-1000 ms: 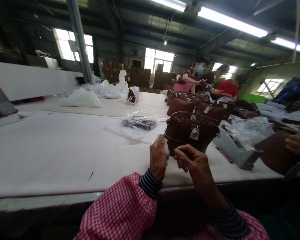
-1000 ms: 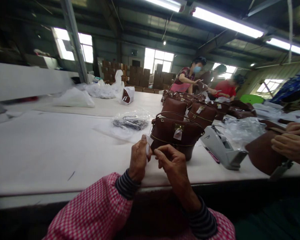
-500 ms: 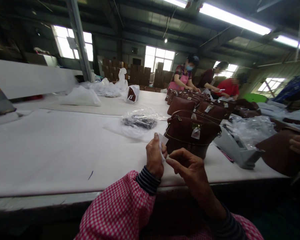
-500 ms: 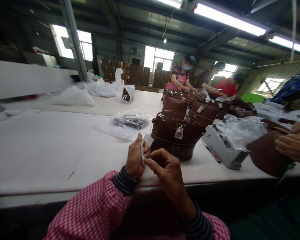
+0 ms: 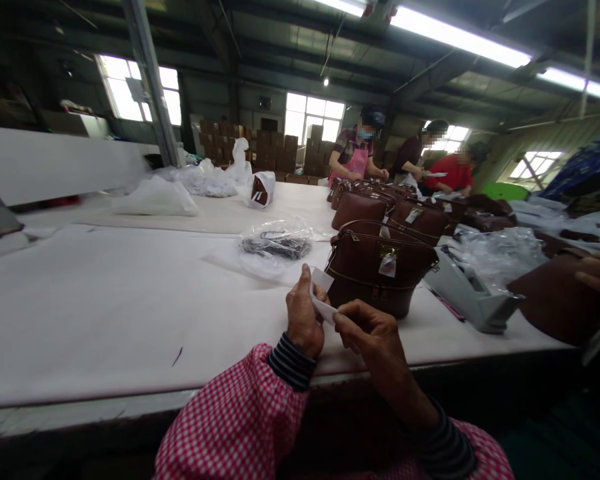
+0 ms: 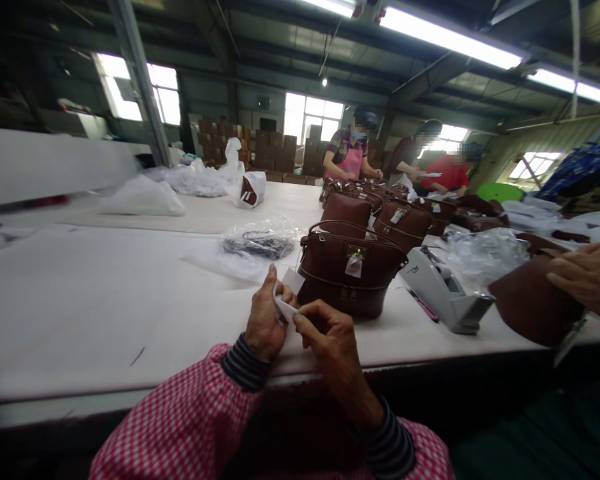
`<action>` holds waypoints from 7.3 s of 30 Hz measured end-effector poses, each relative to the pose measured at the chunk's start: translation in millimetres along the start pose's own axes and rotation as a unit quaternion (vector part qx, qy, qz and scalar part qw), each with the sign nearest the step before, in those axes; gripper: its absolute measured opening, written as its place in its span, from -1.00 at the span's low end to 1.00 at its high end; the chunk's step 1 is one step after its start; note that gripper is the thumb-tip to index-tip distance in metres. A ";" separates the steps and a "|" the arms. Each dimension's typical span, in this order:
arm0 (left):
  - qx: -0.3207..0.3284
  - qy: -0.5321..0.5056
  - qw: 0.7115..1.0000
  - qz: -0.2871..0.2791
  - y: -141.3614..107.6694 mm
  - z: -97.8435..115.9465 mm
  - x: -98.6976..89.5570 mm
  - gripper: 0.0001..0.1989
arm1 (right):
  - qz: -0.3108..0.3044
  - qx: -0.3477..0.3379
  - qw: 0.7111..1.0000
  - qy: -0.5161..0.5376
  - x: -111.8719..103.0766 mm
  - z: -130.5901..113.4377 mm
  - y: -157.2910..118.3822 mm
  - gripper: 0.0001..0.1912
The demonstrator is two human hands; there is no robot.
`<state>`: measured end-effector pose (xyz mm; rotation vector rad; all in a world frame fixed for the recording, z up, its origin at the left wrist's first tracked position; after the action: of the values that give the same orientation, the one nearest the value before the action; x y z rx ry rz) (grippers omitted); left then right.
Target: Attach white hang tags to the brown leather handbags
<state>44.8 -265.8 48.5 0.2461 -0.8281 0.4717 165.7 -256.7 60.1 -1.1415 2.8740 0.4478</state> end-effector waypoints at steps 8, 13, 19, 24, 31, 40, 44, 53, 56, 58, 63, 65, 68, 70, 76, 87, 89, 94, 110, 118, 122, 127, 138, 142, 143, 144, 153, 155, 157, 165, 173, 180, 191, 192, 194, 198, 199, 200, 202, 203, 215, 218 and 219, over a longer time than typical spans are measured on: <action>0.005 0.052 0.999 -0.002 -4.0 7.6 1.6 -0.46 | 0.009 0.067 0.979 0.190 -6.7 4.2 3.8 -0.76; -0.014 0.159 0.981 -0.111 -7.3 23.7 9.3 -0.57 | -0.006 0.117 0.968 0.220 -21.6 -5.2 13.2 -0.76; -0.103 0.286 0.915 -0.267 -9.5 40.0 9.7 -0.72 | -0.058 0.062 0.991 0.102 -34.5 -21.7 26.7 -0.75; -0.044 0.262 0.943 -0.201 -7.6 41.5 3.2 -0.77 | -0.036 0.065 0.990 0.118 -26.3 -9.2 25.3 -0.62; -0.041 0.221 0.954 -0.198 -8.0 33.9 -0.7 -0.71 | 0.007 0.016 0.994 0.108 -14.3 2.9 22.7 -0.66; -0.024 0.291 0.933 -0.211 -13.2 36.3 4.9 -0.79 | 0.024 0.002 0.999 0.042 -25.6 -7.4 21.3 -0.69; 0.006 0.299 0.933 -0.201 -14.3 37.1 6.2 -0.83 | 0.054 -0.034 0.998 -0.004 -30.5 -14.6 18.3 -0.71; 0.020 0.317 0.924 -0.213 -15.1 37.6 7.6 -0.77 | 0.066 -0.079 0.994 -0.040 -29.3 -30.4 18.0 -0.73; 0.017 0.299 0.932 -0.204 -12.8 36.6 7.2 -0.77 | 0.044 -0.060 0.997 -0.031 -30.0 -30.7 22.1 -0.71; 0.005 0.271 0.944 -0.189 -9.1 37.1 6.4 -0.76 | 0.027 -0.068 0.995 -0.068 -35.5 -35.8 27.0 -0.74; -0.010 0.230 0.959 -0.168 4.1 49.4 13.4 -0.77 | 0.057 -0.214 0.909 -0.353 -62.7 -77.0 52.0 -0.93; -0.010 0.237 0.957 -0.170 9.0 56.3 20.1 -0.79 | 0.039 -0.250 0.845 -0.471 -68.1 -91.4 67.9 -0.95; -0.008 0.262 0.950 -0.169 15.6 64.6 29.4 -0.80 | -0.016 -0.255 0.766 -0.591 -71.2 -100.0 92.3 -0.89; 0.007 0.288 0.943 -0.167 20.1 69.1 34.1 -0.82 | -0.046 -0.247 0.750 -0.612 -74.2 -101.3 105.6 -0.92; 0.018 0.343 0.928 -0.142 35.2 79.5 45.4 -0.88 | -0.114 -0.246 0.820 -0.504 -81.6 -108.6 130.2 -0.93; -0.075 0.340 0.925 -0.150 47.5 81.2 62.4 -0.85 | -0.234 -0.189 0.902 -0.309 -86.5 -96.8 149.3 -0.85; -0.080 0.340 0.924 -0.153 47.2 81.9 63.1 -0.85 | -0.247 -0.187 0.912 -0.269 -88.2 -95.2 153.5 -0.83; -0.071 0.334 0.929 -0.144 42.5 86.1 65.0 -0.88 | -0.260 -0.203 0.913 -0.240 -88.8 -94.5 155.6 -0.84; -0.172 0.341 0.916 -0.126 51.6 86.4 74.0 -0.81 | -0.203 -0.236 0.927 -0.209 -90.6 -87.1 144.9 -0.87; -0.154 0.310 0.931 -0.113 53.9 88.3 76.6 -0.78 | -0.186 -0.264 0.922 -0.213 -89.7 -86.9 143.3 -0.87; -0.158 0.283 0.939 -0.117 51.1 89.4 79.5 -0.77 | -0.184 -0.271 0.916 -0.233 -88.1 -86.6 140.5 -0.87; -0.161 0.280 0.938 -0.128 49.3 90.3 80.4 -0.81 | -0.155 -0.290 0.906 -0.267 -85.5 -87.7 134.4 -0.90; -0.088 0.300 0.946 -0.089 42.2 82.0 87.0 -0.84 | -0.116 -0.321 0.886 -0.315 -83.3 -83.7 130.7 -0.91; -0.060 0.330 0.939 -0.080 39.7 81.4 87.8 -0.84 | -0.121 -0.314 0.891 -0.303 -83.6 -84.2 131.0 -0.92; -0.064 0.334 0.938 -0.074 40.3 81.4 87.9 -0.83 | -0.124 -0.315 0.892 -0.300 -83.5 -84.1 131.2 -0.93; -0.070 0.336 0.937 -0.067 41.5 81.6 88.1 -0.84 | -0.124 -0.316 0.892 -0.298 -83.6 -83.7 131.7 -0.93; -0.130 0.331 0.934 -0.048 53.5 83.2 93.0 -0.88 | -0.112 -0.320 0.882 -0.326 -84.2 -73.8 135.9 -0.92; -0.131 0.324 0.936 -0.051 53.8 83.5 93.2 -0.86 | -0.114 -0.330 0.871 -0.346 -83.5 -72.7 135.0 -0.91; -0.126 0.318 0.938 -0.061 53.4 84.1 93.9 -0.87 | -0.114 -0.343 0.860 -0.361 -83.3 -73.1 133.3 -0.90; -0.129 0.322 0.935 -0.077 55.8 87.7 92.1 -0.82 | -0.142 -0.333 0.831 -0.422 -79.4 -79.7 124.0 -0.85; -0.156 0.364 0.912 -0.109 64.5 92.5 90.3 -0.84 | -0.043 -0.340 0.819 -0.459 -78.0 -74.9 128.6 -0.91; -0.134 0.429 0.885 -0.120 64.0 94.3 93.1 -0.83 | -0.075 -0.348 0.822 -0.445 -80.3 -78.5 128.4 -0.86; -0.059 0.476 0.869 -0.124 65.6 96.7 93.9 -0.90 | -0.140 -0.345 0.845 -0.383 -85.9 -76.8 138.8 -0.88; -0.058 0.475 0.869 -0.128 65.4 96.7 93.5 -0.92 | -0.140 -0.344 0.848 -0.377 -86.0 -76.6 139.4 -0.89; -0.054 0.472 0.870 -0.132 64.9 96.2 92.3 -0.95 | -0.146 -0.335 0.859 -0.359 -86.3 -76.8 141.0 -0.91; -0.029 0.479 0.868 -0.130 63.5 94.1 90.7 -0.97 | -0.179 -0.291 0.889 -0.306 -87.9 -81.2 146.6 -0.91; -0.021 0.484 0.865 -0.133 62.7 93.7 90.8 -0.96 | -0.192 -0.275 0.894 -0.296 -88.2 -82.7 148.6 -0.91; -0.014 0.489 0.861 -0.137 61.5 93.4 91.0 -0.95 | -0.204 -0.259 0.899 -0.288 -88.5 -84.2 150.8 -0.91; -0.002 0.499 0.854 -0.149 58.4 93.5 91.2 -0.90 | -0.227 -0.222 0.909 -0.269 -89.1 -86.5 155.8 -0.88; 0.003 0.504 0.850 -0.156 56.8 93.6 91.0 -0.86 | -0.237 -0.204 0.915 -0.256 -89.2 -87.5 158.2 -0.86; 0.132 0.534 0.829 -0.101 55.8 75.3 76.5 -0.91 | -0.325 -0.116 0.908 -0.238 -92.3 -97.8 174.1 -0.71; 0.149 0.523 0.836 -0.079 55.9 69.5 73.0 -0.94 | -0.379 -0.062 0.892 -0.236 -92.1 -97.7 184.8 -0.68; 0.155 0.515 0.840 -0.069 56.1 68.1 71.9 -0.95 | -0.392 -0.042 0.889 -0.232 -91.9 -97.5 188.4 -0.68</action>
<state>14.8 -221.5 149.1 0.2995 0.3319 0.5133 114.7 -91.1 213.2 -1.7654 1.8055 0.6708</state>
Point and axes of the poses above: each hand's wrist, its own y-axis towards the middle knuckle, its own x-axis out of the palm, z = x × y, the point moved 3 cm from there along y, towards the middle knuckle, and after that the axes turned 10 degrees about -z, right-handed, at the moved point
